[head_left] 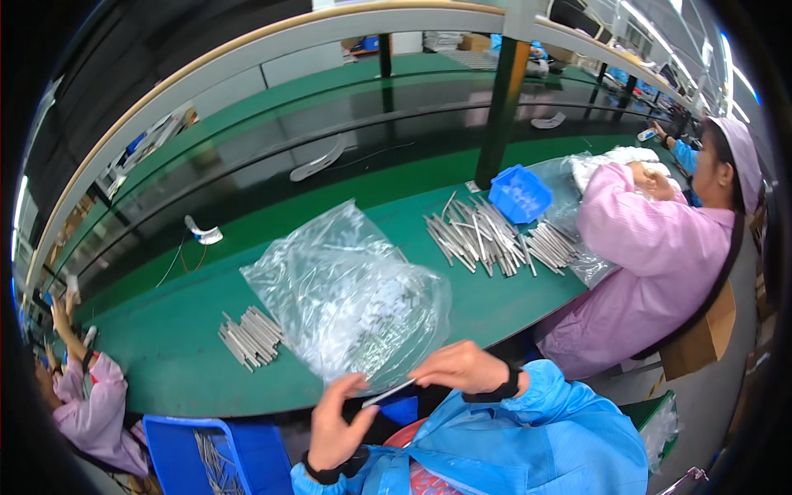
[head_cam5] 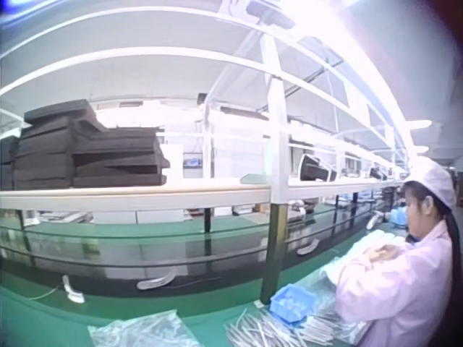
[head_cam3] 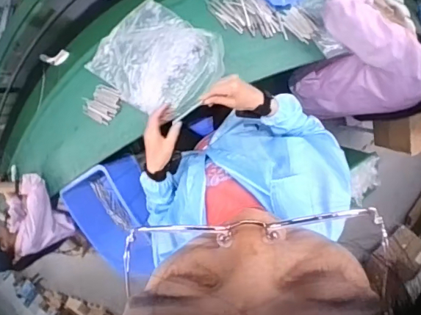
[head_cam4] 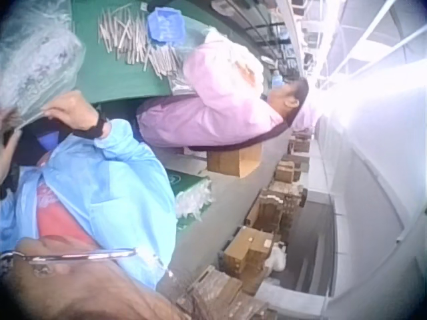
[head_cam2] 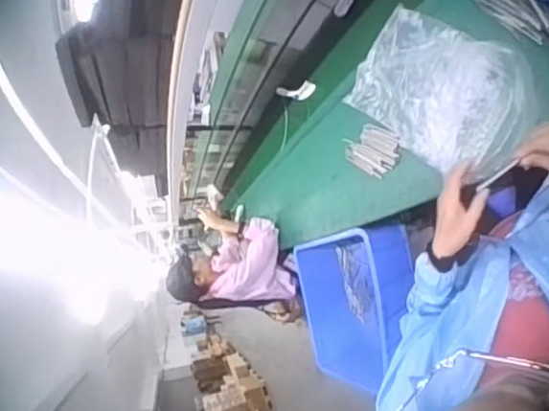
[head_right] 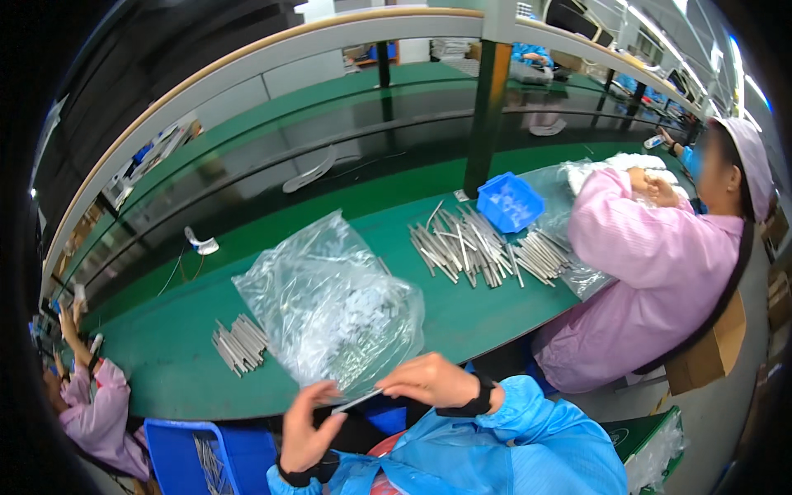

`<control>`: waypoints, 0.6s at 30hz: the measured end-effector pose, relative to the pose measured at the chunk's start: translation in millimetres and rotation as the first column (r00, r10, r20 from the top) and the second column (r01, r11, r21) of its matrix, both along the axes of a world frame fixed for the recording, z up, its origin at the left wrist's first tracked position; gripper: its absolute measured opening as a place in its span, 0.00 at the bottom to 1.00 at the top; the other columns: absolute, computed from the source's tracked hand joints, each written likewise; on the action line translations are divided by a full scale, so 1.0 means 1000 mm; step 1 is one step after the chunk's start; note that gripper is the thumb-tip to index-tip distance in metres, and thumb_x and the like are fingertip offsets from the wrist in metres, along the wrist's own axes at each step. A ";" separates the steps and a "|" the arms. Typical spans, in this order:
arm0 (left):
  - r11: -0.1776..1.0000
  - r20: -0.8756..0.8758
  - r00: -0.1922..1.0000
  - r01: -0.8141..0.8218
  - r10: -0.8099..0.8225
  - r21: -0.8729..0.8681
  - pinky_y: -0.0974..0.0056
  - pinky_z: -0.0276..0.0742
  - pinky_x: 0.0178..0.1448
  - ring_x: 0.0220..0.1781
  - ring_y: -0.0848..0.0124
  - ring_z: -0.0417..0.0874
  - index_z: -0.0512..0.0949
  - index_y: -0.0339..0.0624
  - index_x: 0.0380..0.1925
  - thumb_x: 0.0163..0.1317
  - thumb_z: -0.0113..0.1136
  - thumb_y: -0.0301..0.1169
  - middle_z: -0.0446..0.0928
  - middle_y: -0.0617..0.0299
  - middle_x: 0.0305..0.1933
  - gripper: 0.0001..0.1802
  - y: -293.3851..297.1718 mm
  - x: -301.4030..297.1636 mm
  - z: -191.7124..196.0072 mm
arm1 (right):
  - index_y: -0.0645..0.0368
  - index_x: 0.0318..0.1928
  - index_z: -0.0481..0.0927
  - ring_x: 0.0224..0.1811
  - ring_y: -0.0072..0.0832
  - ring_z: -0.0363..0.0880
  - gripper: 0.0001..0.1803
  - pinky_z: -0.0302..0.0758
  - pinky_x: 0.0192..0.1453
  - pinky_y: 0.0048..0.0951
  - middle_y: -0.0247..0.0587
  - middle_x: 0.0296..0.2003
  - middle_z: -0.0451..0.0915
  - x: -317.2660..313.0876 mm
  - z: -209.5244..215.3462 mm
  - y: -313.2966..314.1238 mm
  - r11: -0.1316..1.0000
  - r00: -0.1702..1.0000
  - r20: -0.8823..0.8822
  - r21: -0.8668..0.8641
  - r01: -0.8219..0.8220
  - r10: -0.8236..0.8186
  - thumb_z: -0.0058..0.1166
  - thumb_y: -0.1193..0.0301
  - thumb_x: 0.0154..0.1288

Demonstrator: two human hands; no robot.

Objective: The recorder picks up small metal rods from a pile and places them into a plastic bag.

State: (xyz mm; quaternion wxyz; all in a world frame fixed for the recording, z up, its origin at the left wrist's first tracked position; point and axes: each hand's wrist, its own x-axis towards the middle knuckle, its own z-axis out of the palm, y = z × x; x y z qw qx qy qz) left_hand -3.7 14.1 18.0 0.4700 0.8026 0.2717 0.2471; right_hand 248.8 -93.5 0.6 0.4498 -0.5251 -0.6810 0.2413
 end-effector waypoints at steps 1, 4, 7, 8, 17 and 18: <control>0.991 0.059 0.990 -0.128 0.126 0.031 0.66 0.74 0.58 0.51 0.69 0.80 0.74 0.32 0.54 0.57 0.63 0.18 0.80 0.57 0.46 0.23 0.006 -0.007 -0.002 | 0.65 0.42 0.86 0.35 0.34 0.86 0.09 0.82 0.40 0.33 0.44 0.34 0.87 0.015 0.011 -0.009 0.993 0.993 -0.016 0.004 0.114 -0.114 0.62 0.72 0.66; 0.903 0.130 0.896 -0.429 0.425 0.009 0.64 0.74 0.55 0.49 0.67 0.80 0.75 0.32 0.53 0.60 0.60 0.19 0.80 0.57 0.49 0.19 0.034 -0.032 -0.011 | 0.65 0.40 0.87 0.34 0.27 0.86 0.07 0.81 0.40 0.28 0.42 0.34 0.88 0.080 0.014 -0.041 0.823 0.816 -0.157 0.036 0.567 -0.556 0.59 0.75 0.67; 0.810 0.038 0.824 -0.564 0.566 0.159 0.63 0.76 0.45 0.44 0.67 0.79 0.76 0.31 0.49 0.63 0.58 0.21 0.78 0.53 0.44 0.14 0.072 -0.054 -0.026 | 0.65 0.40 0.86 0.33 0.27 0.86 0.07 0.79 0.38 0.27 0.43 0.31 0.87 0.161 -0.002 -0.070 0.472 0.475 -0.042 0.071 0.879 -0.879 0.60 0.74 0.66; 0.777 0.028 0.797 -0.596 0.604 0.202 0.63 0.76 0.44 0.41 0.66 0.79 0.76 0.31 0.49 0.63 0.59 0.21 0.79 0.53 0.43 0.14 0.086 -0.060 -0.034 | 0.65 0.40 0.86 0.32 0.30 0.87 0.07 0.79 0.38 0.29 0.45 0.30 0.87 0.184 -0.011 -0.077 0.345 0.345 0.019 0.121 0.931 -0.938 0.61 0.74 0.65; 0.666 -0.251 0.639 -0.566 0.727 0.486 0.45 0.77 0.45 0.41 0.40 0.81 0.78 0.31 0.32 0.54 0.65 0.33 0.80 0.38 0.35 0.14 0.178 -0.095 -0.091 | 0.64 0.43 0.82 0.45 0.52 0.82 0.11 0.76 0.50 0.47 0.55 0.41 0.84 0.248 -0.063 -0.098 0.392 0.230 0.581 0.168 0.905 -0.780 0.54 0.75 0.61; 0.645 -0.207 0.658 -0.540 0.724 0.540 0.43 0.77 0.44 0.38 0.39 0.81 0.77 0.32 0.30 0.53 0.66 0.32 0.80 0.39 0.33 0.13 0.188 -0.094 -0.100 | 0.65 0.45 0.81 0.46 0.53 0.81 0.12 0.76 0.51 0.46 0.56 0.41 0.83 0.261 -0.066 -0.103 0.418 0.299 0.606 0.061 0.907 -0.737 0.54 0.75 0.61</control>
